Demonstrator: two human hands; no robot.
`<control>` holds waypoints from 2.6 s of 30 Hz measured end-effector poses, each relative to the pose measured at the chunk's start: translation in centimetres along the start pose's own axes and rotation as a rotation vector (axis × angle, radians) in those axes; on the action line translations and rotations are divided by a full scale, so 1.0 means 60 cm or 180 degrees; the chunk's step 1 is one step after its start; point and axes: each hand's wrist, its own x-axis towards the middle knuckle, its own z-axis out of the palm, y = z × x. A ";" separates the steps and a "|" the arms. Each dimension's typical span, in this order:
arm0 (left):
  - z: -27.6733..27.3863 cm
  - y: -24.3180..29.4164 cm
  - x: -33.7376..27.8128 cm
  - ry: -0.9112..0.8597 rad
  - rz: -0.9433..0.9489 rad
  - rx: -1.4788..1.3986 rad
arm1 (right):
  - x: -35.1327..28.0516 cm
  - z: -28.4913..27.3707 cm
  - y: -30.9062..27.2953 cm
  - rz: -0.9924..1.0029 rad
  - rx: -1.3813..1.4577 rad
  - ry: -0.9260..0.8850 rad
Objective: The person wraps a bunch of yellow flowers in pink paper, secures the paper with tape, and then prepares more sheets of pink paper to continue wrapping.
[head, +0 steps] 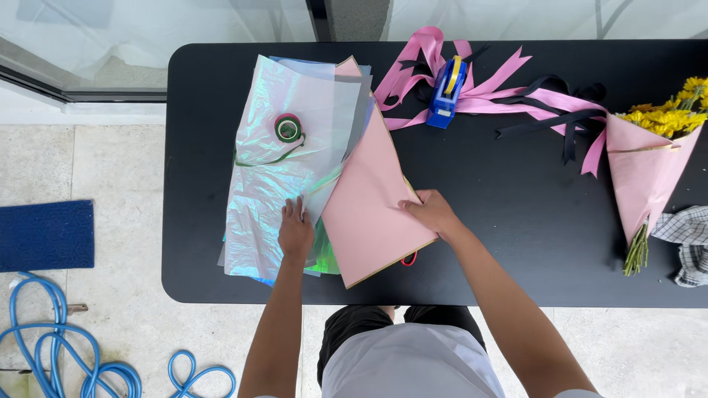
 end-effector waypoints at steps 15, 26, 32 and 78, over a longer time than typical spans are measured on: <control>-0.006 0.032 0.029 -0.0626 -0.0675 0.0208 | -0.154 -0.341 0.143 0.0660 -0.1561 0.0663; 0.039 0.198 -0.177 0.0285 0.0840 0.0694 | -0.230 -0.449 0.292 0.0716 -0.1608 0.1154; 0.315 0.161 -0.295 -0.0764 0.1887 0.1423 | -0.150 -0.548 0.425 0.0599 -0.1618 0.1454; 0.274 0.675 -0.442 -0.2786 -0.0526 -0.2162 | -0.242 -0.505 0.311 -0.0852 -0.0307 0.0512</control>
